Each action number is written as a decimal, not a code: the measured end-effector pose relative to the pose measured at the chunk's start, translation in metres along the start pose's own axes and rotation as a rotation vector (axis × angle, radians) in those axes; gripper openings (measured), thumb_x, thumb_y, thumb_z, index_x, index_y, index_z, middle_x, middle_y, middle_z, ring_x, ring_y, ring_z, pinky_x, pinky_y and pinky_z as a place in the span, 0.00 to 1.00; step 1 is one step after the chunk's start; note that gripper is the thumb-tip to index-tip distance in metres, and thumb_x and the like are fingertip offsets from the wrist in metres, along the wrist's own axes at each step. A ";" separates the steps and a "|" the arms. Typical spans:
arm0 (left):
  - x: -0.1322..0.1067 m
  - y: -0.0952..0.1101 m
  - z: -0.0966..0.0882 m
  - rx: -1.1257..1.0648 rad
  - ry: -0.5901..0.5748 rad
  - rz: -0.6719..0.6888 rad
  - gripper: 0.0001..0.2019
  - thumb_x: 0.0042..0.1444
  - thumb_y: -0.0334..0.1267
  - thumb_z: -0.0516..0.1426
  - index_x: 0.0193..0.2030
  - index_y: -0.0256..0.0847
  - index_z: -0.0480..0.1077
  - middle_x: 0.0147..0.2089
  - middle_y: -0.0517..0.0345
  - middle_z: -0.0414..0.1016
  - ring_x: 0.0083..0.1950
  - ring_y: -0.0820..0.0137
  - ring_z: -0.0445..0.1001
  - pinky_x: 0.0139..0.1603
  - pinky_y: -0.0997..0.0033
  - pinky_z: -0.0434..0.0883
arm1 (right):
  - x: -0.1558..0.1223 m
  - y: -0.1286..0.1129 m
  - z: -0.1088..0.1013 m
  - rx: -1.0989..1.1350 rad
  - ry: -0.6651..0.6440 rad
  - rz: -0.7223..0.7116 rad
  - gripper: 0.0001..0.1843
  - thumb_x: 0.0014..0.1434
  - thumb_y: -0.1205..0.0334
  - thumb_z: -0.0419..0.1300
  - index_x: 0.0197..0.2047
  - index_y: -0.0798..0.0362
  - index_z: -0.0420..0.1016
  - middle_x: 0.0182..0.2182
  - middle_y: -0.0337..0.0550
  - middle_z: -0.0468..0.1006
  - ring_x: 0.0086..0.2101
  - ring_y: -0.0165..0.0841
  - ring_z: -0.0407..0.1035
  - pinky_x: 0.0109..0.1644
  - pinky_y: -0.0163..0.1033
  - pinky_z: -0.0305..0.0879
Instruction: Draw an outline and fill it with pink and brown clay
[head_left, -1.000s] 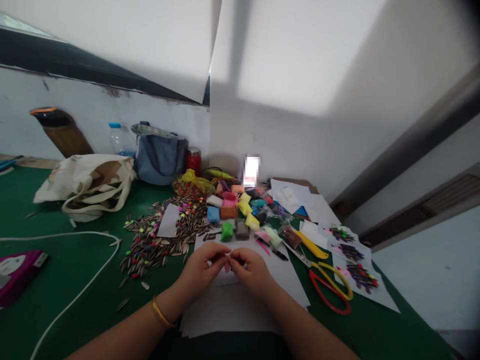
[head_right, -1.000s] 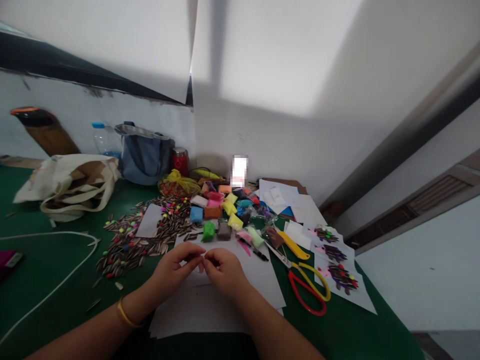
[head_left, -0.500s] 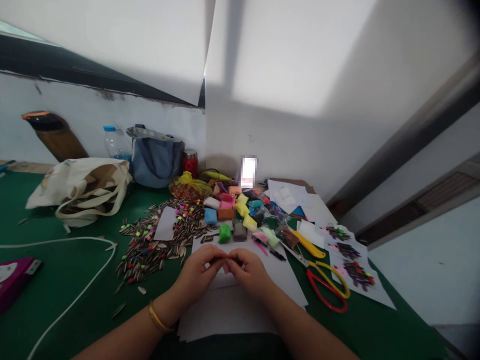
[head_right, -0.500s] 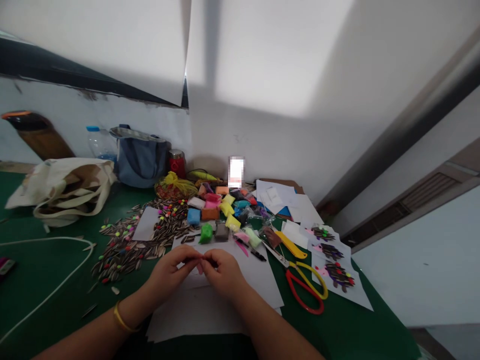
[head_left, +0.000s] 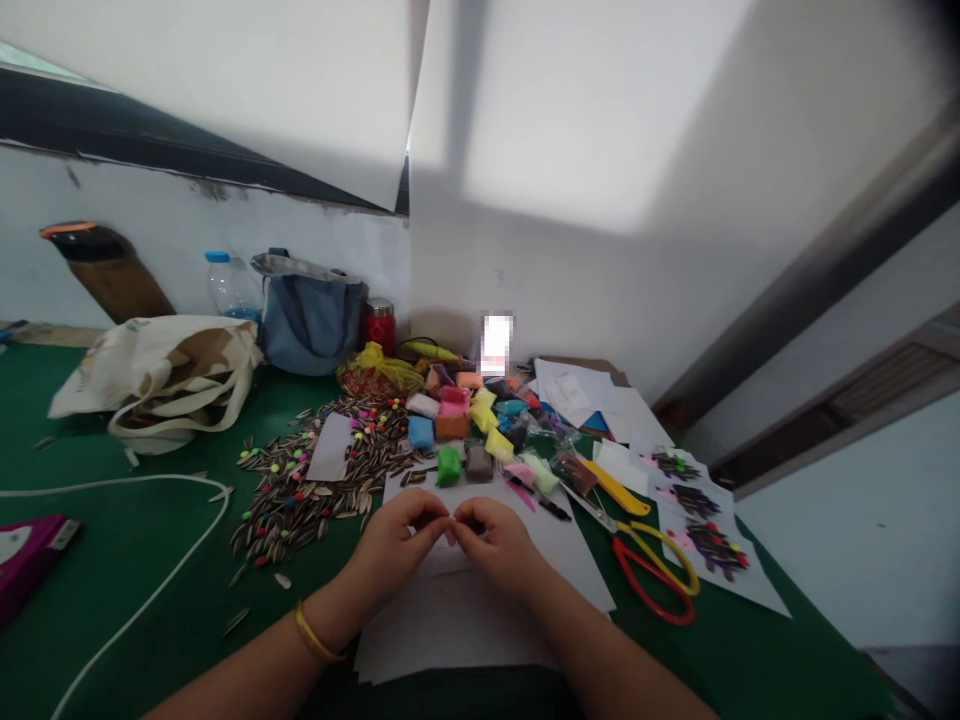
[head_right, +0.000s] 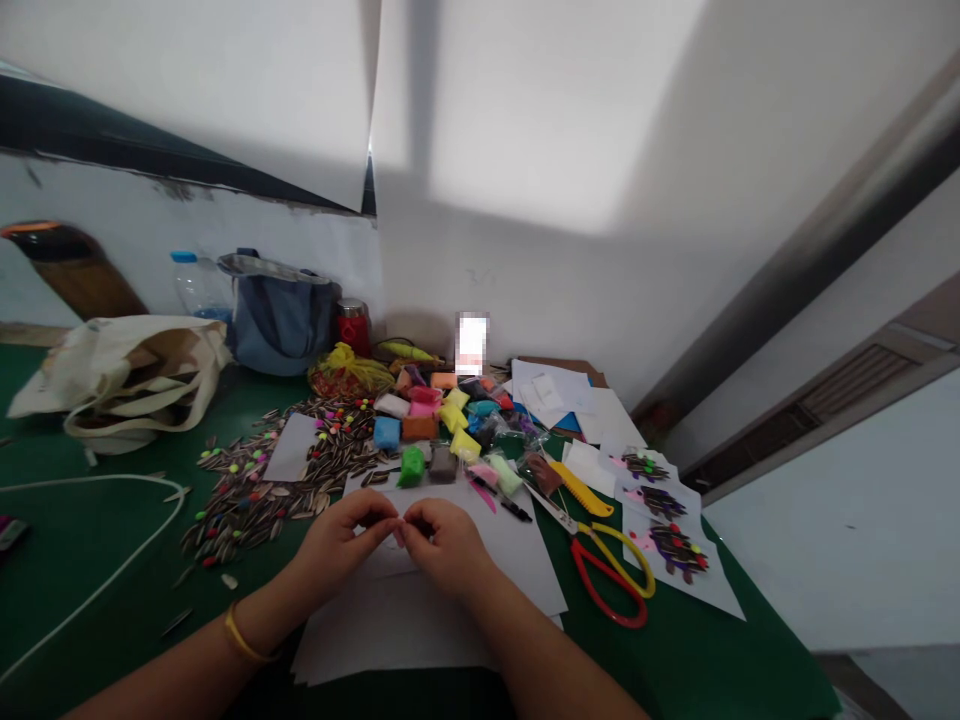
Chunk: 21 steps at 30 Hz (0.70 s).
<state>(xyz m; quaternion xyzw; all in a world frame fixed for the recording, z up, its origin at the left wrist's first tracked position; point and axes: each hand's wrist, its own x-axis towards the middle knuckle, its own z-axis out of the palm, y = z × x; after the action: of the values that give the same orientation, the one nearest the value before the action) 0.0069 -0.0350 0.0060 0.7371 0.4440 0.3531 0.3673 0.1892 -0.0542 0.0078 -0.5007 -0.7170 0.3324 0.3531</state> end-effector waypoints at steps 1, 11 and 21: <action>0.000 0.000 0.000 0.004 0.000 0.004 0.07 0.57 0.41 0.58 0.32 0.42 0.73 0.33 0.59 0.74 0.36 0.68 0.72 0.38 0.70 0.68 | 0.000 0.000 0.000 -0.007 -0.002 0.001 0.06 0.59 0.64 0.60 0.30 0.52 0.75 0.26 0.37 0.74 0.29 0.29 0.66 0.31 0.32 0.57; -0.001 0.006 -0.001 0.034 -0.004 0.025 0.06 0.57 0.40 0.58 0.33 0.42 0.72 0.33 0.58 0.73 0.36 0.68 0.71 0.37 0.70 0.67 | -0.001 -0.002 0.000 -0.010 -0.024 0.004 0.06 0.59 0.66 0.59 0.31 0.52 0.76 0.27 0.37 0.75 0.30 0.30 0.68 0.31 0.32 0.57; -0.003 0.004 0.000 0.047 -0.017 0.024 0.05 0.57 0.39 0.56 0.33 0.41 0.70 0.33 0.58 0.72 0.35 0.69 0.70 0.37 0.70 0.67 | 0.000 0.002 0.003 -0.024 -0.047 0.013 0.05 0.59 0.63 0.59 0.33 0.53 0.76 0.29 0.38 0.77 0.31 0.30 0.68 0.33 0.33 0.58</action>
<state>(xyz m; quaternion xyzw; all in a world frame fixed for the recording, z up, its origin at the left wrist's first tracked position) 0.0077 -0.0388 0.0091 0.7537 0.4404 0.3406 0.3493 0.1876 -0.0541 0.0043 -0.5017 -0.7256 0.3379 0.3281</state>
